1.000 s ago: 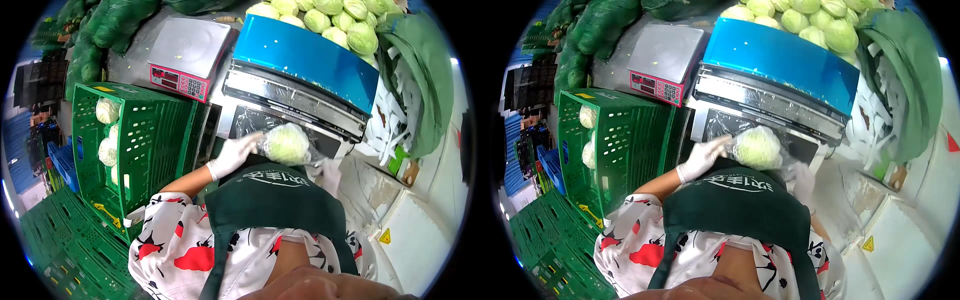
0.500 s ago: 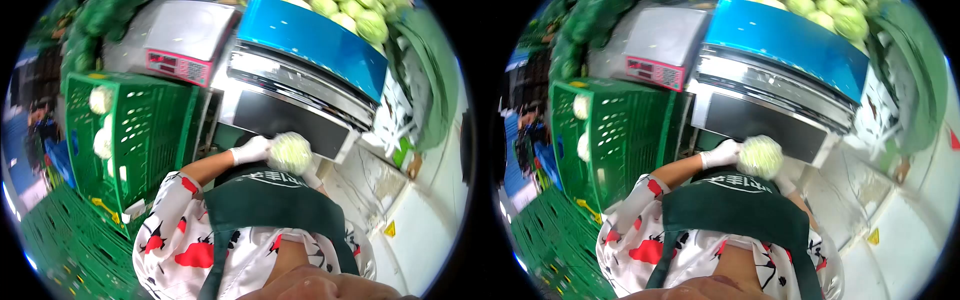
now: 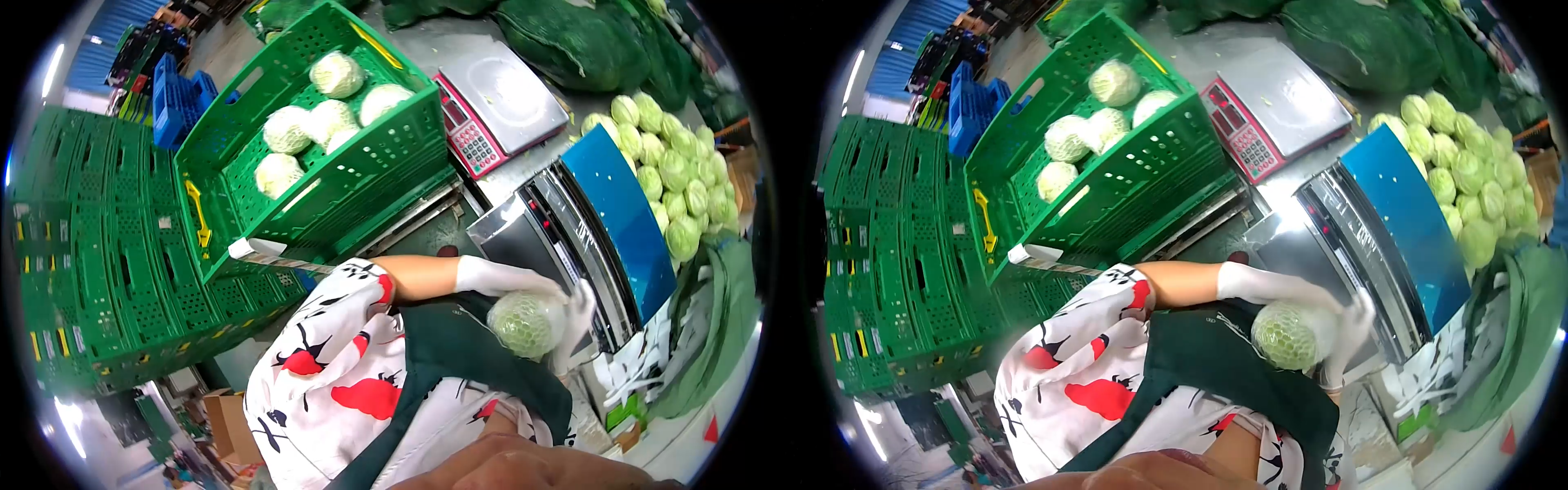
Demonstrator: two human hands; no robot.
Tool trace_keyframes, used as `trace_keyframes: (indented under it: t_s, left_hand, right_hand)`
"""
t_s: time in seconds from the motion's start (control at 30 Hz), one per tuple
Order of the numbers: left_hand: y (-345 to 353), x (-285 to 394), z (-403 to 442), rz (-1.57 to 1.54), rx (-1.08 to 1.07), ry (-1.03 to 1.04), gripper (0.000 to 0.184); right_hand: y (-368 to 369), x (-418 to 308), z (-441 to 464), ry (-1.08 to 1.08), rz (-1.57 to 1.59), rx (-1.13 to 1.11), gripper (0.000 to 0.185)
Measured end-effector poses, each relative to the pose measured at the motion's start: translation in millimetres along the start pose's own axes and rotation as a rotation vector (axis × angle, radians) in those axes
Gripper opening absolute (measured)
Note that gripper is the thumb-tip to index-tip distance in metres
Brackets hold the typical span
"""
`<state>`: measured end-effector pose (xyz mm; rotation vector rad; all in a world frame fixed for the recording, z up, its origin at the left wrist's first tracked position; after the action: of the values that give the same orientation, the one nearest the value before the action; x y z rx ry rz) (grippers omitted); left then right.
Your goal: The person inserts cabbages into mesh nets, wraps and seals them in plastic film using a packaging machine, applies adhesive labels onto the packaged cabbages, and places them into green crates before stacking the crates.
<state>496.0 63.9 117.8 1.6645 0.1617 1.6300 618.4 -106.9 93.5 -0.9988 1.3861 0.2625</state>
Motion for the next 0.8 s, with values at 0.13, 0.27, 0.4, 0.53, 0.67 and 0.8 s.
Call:
trace_keyframes:
  t_s: [0.13,0.27,0.4,0.53,0.67,0.8]
  left_hand:
    - [-1.2,12.6,-71.9,-0.347,0.383,0.177,0.05]
    - [4.3,103.2,-167.1,-0.549,0.555,0.758,0.061]
    - [36.5,195.2,-284.0,-0.165,1.105,1.211,0.06]
    - [35.7,218.1,-396.9,0.05,1.366,1.377,0.053]
    - [24.8,200.0,-437.7,-0.101,1.069,1.386,0.059]
    - [-12.4,215.8,-336.5,0.147,0.577,1.068,0.06]
  right_hand:
    - [-15.2,-49.8,20.9,0.03,0.386,0.099,0.034]
    - [-9.7,-68.8,35.3,0.017,0.392,-0.084,0.033]
    - [6.1,-79.6,41.3,0.042,0.444,-0.183,0.029]
    - [10.6,-73.7,37.9,0.028,0.436,-0.239,0.025]
    - [2.3,-56.1,36.5,0.013,0.449,-0.27,0.023]
    - [-16.9,-39.7,36.2,0.085,0.561,-0.212,0.021]
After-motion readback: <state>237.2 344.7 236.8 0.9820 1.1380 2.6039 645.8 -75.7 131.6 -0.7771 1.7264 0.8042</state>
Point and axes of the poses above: each hand's wrist, its own z-axis towards the middle knuckle, its own y-axis out of the palm, x = y × z, the point moved 3 cm from there along z, towards the middle knuckle, and after that the axes turned 15 degrees about -x, right-handed, at the moved point
